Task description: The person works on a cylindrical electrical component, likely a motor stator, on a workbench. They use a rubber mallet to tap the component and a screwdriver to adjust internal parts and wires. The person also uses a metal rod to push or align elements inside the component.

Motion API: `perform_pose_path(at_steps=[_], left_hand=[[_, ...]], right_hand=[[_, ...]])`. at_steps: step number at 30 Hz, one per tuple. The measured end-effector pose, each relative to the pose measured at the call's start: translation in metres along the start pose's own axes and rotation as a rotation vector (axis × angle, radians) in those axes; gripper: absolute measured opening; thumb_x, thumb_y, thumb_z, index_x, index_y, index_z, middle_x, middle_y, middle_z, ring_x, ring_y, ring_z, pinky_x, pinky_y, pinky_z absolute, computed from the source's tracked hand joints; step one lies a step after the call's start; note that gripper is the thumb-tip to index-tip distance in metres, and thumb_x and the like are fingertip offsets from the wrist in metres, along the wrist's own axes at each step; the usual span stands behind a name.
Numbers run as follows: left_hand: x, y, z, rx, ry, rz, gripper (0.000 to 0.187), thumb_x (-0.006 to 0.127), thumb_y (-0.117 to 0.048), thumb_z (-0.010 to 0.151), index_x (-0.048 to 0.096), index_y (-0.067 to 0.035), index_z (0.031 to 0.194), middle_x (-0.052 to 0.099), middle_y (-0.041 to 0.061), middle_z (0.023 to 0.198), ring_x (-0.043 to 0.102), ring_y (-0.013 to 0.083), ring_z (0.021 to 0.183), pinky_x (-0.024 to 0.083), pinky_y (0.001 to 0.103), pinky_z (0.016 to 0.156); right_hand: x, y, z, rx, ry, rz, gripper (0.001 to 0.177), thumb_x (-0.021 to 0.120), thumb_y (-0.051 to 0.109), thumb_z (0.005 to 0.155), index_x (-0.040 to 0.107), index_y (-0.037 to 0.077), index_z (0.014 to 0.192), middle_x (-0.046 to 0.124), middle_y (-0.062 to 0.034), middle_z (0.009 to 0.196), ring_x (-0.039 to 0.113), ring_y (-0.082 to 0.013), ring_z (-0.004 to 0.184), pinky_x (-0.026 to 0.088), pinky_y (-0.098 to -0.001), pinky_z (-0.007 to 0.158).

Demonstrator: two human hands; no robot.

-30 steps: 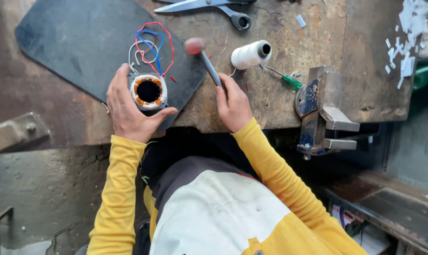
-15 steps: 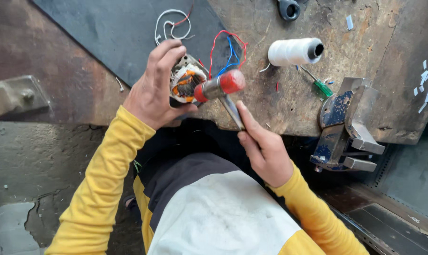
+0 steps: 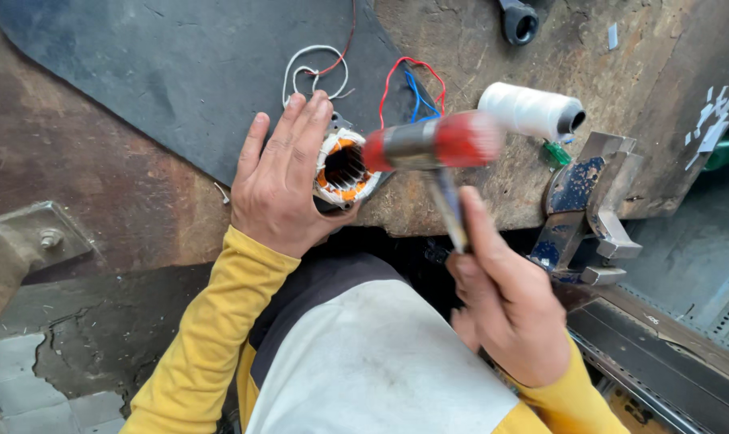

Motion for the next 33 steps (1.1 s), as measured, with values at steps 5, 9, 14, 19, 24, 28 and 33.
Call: perform_pose_path(at_steps=[5, 9, 14, 19, 24, 28, 33], left_hand=[[0.001, 0.001, 0.0, -0.053, -0.016, 0.005, 0.084, 0.088, -0.038, 0.09, 0.044, -0.005, 0.153, 0.059, 0.01, 0.153, 0.052, 0.0258, 0.147, 0.029, 0.046, 0.127], [0.001, 0.01, 0.01, -0.053, -0.001, 0.003, 0.081, 0.087, -0.038, 0.091, 0.045, -0.004, 0.152, 0.059, 0.011, 0.151, 0.054, 0.0261, 0.145, 0.03, 0.047, 0.127], [0.002, 0.007, 0.012, -0.073, 0.018, -0.02, 0.082, 0.087, -0.039, 0.088, 0.047, -0.006, 0.151, 0.06, 0.008, 0.151, 0.054, 0.0238, 0.146, 0.03, 0.046, 0.127], [0.002, 0.005, 0.007, -0.087, 0.044, -0.023, 0.087, 0.088, -0.043, 0.085, 0.045, -0.005, 0.151, 0.059, 0.009, 0.152, 0.053, 0.0241, 0.145, 0.027, 0.047, 0.126], [0.001, 0.007, 0.003, -0.094, 0.071, 0.012, 0.086, 0.088, -0.038, 0.084, 0.046, -0.007, 0.152, 0.06, 0.007, 0.152, 0.054, 0.0201, 0.146, 0.028, 0.045, 0.128], [0.001, 0.004, 0.008, -0.05, 0.052, 0.028, 0.086, 0.09, -0.044, 0.087, 0.046, -0.008, 0.152, 0.06, 0.006, 0.153, 0.053, 0.0201, 0.146, 0.028, 0.045, 0.128], [0.005, 0.005, 0.005, -0.07, 0.06, 0.022, 0.085, 0.088, -0.037, 0.083, 0.047, -0.008, 0.152, 0.059, 0.006, 0.153, 0.055, 0.0196, 0.144, 0.029, 0.046, 0.127]], right_hand=[[0.008, 0.042, 0.021, -0.54, 0.123, -0.336, 0.062, 0.061, -0.002, 0.091, 0.04, -0.002, 0.149, 0.065, -0.0263, 0.117, 0.068, -0.0356, 0.098, 0.051, -0.0296, 0.086], [-0.005, 0.041, 0.036, -0.382, 0.156, -0.315, 0.062, 0.061, -0.005, 0.091, 0.045, -0.001, 0.151, 0.069, -0.0193, 0.107, 0.073, -0.0282, 0.091, 0.054, -0.0267, 0.082], [0.012, 0.04, 0.038, -0.428, 0.286, -0.302, 0.066, 0.059, -0.01, 0.086, 0.043, -0.007, 0.149, 0.068, -0.024, 0.117, 0.07, -0.0369, 0.102, 0.054, -0.0328, 0.087], [0.005, 0.036, 0.038, -0.325, 0.246, -0.332, 0.065, 0.06, -0.008, 0.088, 0.043, -0.005, 0.151, 0.067, -0.0198, 0.113, 0.07, -0.0335, 0.095, 0.054, -0.0317, 0.085], [-0.01, 0.051, 0.035, -0.446, 0.26, -0.322, 0.06, 0.06, -0.006, 0.09, 0.044, -0.003, 0.148, 0.064, -0.0258, 0.134, 0.073, -0.0346, 0.107, 0.054, -0.0304, 0.09], [-0.004, 0.037, 0.041, -0.345, 0.304, -0.306, 0.063, 0.062, -0.005, 0.089, 0.045, -0.002, 0.15, 0.068, -0.0222, 0.114, 0.072, -0.0335, 0.093, 0.054, -0.0295, 0.08], [-0.013, 0.017, 0.031, -0.106, 0.186, -0.222, 0.065, 0.058, -0.002, 0.095, 0.04, 0.004, 0.158, 0.062, -0.0162, 0.086, 0.056, -0.032, 0.071, 0.051, -0.0302, 0.068]])
Point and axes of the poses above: each hand's wrist, its own z-axis towards the middle knuckle, its own x-axis out of the palm, y = z × x, the point moved 7 cm from there along z, towards the middle knuckle
